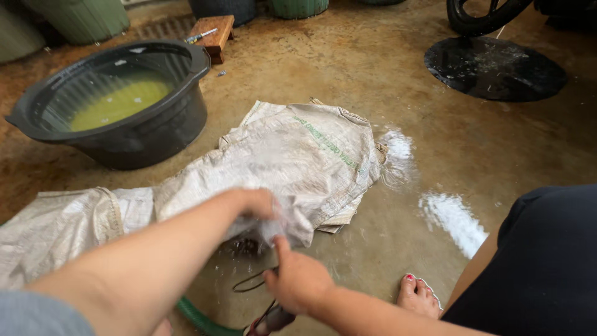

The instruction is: The person washes several large woven sacks on a wet concrete floor. They use a hose to spray water onto the sacks and a metal scrubber to scrub the surfaces. The person repeatedly flips the sacks over to clean both sides and rinses them thoroughly.

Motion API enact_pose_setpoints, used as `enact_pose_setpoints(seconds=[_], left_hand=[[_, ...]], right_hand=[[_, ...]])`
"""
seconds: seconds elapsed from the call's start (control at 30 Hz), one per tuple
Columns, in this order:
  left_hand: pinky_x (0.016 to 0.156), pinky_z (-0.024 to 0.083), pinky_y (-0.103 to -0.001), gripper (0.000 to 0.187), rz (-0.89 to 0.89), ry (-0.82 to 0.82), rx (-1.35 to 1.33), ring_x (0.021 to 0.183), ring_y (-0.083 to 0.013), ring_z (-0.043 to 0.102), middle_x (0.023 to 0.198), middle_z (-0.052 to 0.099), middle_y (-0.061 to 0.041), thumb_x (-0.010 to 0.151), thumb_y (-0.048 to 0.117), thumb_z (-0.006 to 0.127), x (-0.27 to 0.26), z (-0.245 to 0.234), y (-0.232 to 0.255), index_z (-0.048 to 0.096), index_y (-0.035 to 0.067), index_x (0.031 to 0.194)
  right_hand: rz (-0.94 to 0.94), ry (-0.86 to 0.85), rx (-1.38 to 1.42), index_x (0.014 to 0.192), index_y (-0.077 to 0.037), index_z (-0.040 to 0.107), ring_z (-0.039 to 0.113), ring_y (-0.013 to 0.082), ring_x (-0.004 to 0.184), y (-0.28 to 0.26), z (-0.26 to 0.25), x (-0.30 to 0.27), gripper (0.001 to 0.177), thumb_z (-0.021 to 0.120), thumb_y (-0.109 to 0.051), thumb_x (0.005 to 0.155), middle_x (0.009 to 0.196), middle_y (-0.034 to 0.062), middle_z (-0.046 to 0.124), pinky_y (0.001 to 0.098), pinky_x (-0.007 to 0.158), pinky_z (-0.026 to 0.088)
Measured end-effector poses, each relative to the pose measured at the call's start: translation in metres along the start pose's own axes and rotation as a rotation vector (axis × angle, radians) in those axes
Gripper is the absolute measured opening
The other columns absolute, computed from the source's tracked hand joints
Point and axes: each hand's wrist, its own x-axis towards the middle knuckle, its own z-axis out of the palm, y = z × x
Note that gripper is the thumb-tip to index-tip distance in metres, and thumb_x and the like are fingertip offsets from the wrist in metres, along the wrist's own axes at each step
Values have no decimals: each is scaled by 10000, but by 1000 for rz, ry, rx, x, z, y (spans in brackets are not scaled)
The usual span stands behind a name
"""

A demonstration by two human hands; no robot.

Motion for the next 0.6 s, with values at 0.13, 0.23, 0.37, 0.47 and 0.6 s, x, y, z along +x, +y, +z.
enact_pose_setpoints(seconds=[0.13, 0.23, 0.37, 0.47, 0.6], left_hand=[[925, 505, -364, 472, -20, -22, -303, 1072, -177, 636, 1221, 761, -47, 857, 391, 700, -43, -50, 2, 767, 126, 1242], [1038, 470, -342, 438, 63, 100, -510, 1194, -157, 633, 1291, 745, -15, 882, 298, 688, -95, -74, -19, 736, 116, 1277], [1027, 506, -438, 435, 14, 334, -1090, 1154, -261, 672, 1284, 740, -122, 909, 282, 657, -145, -95, -69, 715, 68, 1284], [974, 512, -544, 443, -129, 446, -1274, 1098, -361, 661, 1243, 713, -181, 949, 406, 620, -143, -134, -97, 694, 78, 1238], [967, 478, -630, 390, -45, 652, -1156, 1090, -381, 656, 1219, 712, -150, 971, 435, 609, -93, -248, -93, 673, 84, 1129]], right_hand=[[7, 122, 26, 1514, -179, 315, 634, 389, 1158, 4, -21, 11, 688, 602, -400, 929, 1237, 191, 665, 488, 997, 493], [-15, 158, 50, 1487, -198, 355, 642, 372, 1152, 3, -27, 10, 650, 605, -390, 919, 1225, 167, 679, 478, 982, 500], [-5, 81, 66, 1510, -224, 329, 640, 364, 1150, 1, -23, 5, 660, 600, -376, 927, 1213, 164, 685, 469, 993, 495], [15, 99, 73, 1501, -208, 341, 641, 353, 1159, 2, -21, 4, 653, 608, -367, 927, 1231, 159, 675, 472, 994, 496], [6, 134, 74, 1507, -171, 338, 653, 364, 1144, 2, -19, 5, 674, 616, -362, 923, 1219, 180, 680, 474, 986, 508]])
